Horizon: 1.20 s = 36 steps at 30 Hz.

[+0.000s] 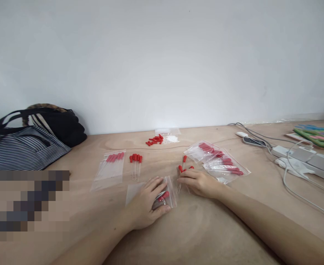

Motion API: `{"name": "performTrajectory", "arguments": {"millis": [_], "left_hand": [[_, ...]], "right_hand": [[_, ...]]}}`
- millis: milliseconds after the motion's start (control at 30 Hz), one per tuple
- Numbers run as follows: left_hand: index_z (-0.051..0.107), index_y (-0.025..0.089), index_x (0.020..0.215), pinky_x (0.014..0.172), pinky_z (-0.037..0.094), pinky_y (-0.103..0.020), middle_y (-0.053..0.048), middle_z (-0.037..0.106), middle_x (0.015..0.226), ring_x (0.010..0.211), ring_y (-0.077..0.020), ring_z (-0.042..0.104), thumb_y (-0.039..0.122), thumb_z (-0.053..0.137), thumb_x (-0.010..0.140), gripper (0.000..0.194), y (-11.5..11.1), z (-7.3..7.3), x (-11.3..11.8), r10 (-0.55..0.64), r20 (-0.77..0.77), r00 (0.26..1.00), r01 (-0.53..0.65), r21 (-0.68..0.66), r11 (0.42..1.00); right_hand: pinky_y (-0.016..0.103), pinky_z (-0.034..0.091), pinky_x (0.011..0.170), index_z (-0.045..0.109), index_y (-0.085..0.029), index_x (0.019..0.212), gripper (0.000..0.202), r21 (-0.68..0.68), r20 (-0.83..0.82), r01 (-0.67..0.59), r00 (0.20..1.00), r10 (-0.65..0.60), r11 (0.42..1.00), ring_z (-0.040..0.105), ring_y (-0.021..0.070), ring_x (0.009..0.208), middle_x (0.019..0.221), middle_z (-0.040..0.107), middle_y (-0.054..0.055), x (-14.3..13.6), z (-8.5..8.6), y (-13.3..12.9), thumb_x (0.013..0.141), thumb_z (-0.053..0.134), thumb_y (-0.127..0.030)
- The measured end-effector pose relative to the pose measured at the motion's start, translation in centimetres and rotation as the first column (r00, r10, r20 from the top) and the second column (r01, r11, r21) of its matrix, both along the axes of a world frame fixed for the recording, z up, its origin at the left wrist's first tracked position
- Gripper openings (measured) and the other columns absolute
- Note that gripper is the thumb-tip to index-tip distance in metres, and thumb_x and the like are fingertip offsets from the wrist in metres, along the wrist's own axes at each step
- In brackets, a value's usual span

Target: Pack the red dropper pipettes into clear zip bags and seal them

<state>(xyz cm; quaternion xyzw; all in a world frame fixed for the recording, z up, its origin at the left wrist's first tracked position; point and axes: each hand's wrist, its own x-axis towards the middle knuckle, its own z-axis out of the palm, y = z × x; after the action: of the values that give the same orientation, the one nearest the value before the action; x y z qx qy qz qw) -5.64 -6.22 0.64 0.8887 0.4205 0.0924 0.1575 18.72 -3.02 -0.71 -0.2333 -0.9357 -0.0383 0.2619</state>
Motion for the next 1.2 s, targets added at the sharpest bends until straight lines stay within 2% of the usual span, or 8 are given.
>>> {"name": "performTrajectory", "arguments": {"millis": [133,300,433,633,767,967,1100,1200], "left_hand": [[0.038,0.015,0.131,0.101,0.029,-0.050,-0.014,0.032,0.139,0.128,-0.0313,0.028,0.044,0.053,0.079,0.061,-0.1,-0.1,0.0,0.000,0.014,1.000,0.000,0.001,1.000],[0.036,0.014,0.132,0.103,0.027,-0.049,-0.014,0.031,0.140,0.129,-0.0298,0.026,0.045,0.050,0.081,0.061,0.0,0.0,0.0,-0.007,-0.039,0.999,0.007,0.004,1.000],[0.036,0.017,0.132,0.101,0.029,-0.049,-0.013,0.032,0.139,0.128,-0.0297,0.027,0.047,0.049,0.081,0.060,0.0,0.2,0.0,-0.013,-0.043,0.999,0.014,0.020,1.000],[0.035,0.016,0.133,0.102,0.027,-0.049,-0.014,0.030,0.141,0.129,-0.0300,0.025,0.046,0.050,0.081,0.061,0.0,0.1,-0.1,-0.009,-0.043,0.999,0.009,0.000,1.000],[0.035,0.017,0.133,0.102,0.027,-0.050,-0.013,0.030,0.141,0.129,-0.0299,0.025,0.046,0.051,0.081,0.061,0.0,0.0,-0.1,-0.006,-0.030,1.000,0.006,-0.002,1.000],[0.034,0.018,0.133,0.102,0.029,-0.049,-0.012,0.032,0.140,0.128,-0.0293,0.028,0.044,0.052,0.081,0.061,-0.2,0.2,-0.2,-0.005,0.019,1.000,0.005,-0.014,1.000],[0.033,0.016,0.133,0.102,0.030,-0.047,-0.012,0.035,0.138,0.127,-0.0283,0.031,0.042,0.051,0.082,0.060,-0.3,0.1,-0.2,0.017,0.036,0.999,-0.016,-0.029,0.999],[0.034,0.019,0.133,0.101,0.032,-0.047,-0.012,0.039,0.136,0.125,-0.0272,0.034,0.043,0.049,0.083,0.058,-0.2,0.0,-0.3,0.012,0.071,0.997,-0.011,-0.017,1.000]], "right_hand": [[0.028,0.047,0.071,0.052,-0.018,0.100,0.019,-0.033,-0.391,0.103,0.914,-0.108,0.994,0.059,0.0162,0.084,0.092,0.062,0.009,0.8,0.8,-0.2,0.088,0.037,-0.018],[0.023,0.044,0.051,0.045,-0.019,0.096,0.017,-0.374,-0.609,0.160,0.701,-0.372,0.914,0.052,0.0105,0.054,0.073,0.059,0.002,2.4,1.4,-0.5,0.091,0.036,-0.033],[0.021,0.039,0.048,0.044,-0.019,0.093,0.019,-0.476,-0.515,0.148,0.752,-0.412,0.867,0.048,0.0096,0.051,0.068,0.057,0.001,2.5,0.9,-0.8,0.091,0.035,-0.036],[0.023,0.039,0.052,0.050,-0.019,0.079,0.020,-0.452,-0.341,0.181,0.870,-0.356,0.874,0.046,0.0115,0.055,0.062,0.052,0.000,1.4,-0.3,-1.2,0.087,0.043,-0.035],[0.027,0.042,0.064,0.051,-0.019,0.075,0.028,-0.457,-0.267,0.194,0.901,-0.342,0.868,0.049,0.0140,0.067,0.071,0.054,0.002,1.5,-0.3,-1.0,0.090,0.034,-0.035],[0.026,0.042,0.064,0.049,-0.019,0.089,0.025,-0.472,-0.116,0.131,0.971,-0.209,0.872,0.051,0.0138,0.067,0.077,0.055,0.003,2.8,0.8,-0.9,0.093,0.027,-0.029],[0.029,0.042,0.072,0.052,-0.018,0.104,0.025,-0.394,0.079,0.106,0.994,-0.081,0.913,0.054,0.0165,0.083,0.092,0.058,0.008,3.2,1.4,-1.2,0.092,0.031,-0.024],[0.029,0.042,0.072,0.055,-0.020,0.108,0.028,-0.326,0.154,0.135,0.984,-0.088,0.936,0.054,0.0169,0.084,0.095,0.058,0.008,3.1,1.2,-1.2,0.092,0.033,-0.027]]}}
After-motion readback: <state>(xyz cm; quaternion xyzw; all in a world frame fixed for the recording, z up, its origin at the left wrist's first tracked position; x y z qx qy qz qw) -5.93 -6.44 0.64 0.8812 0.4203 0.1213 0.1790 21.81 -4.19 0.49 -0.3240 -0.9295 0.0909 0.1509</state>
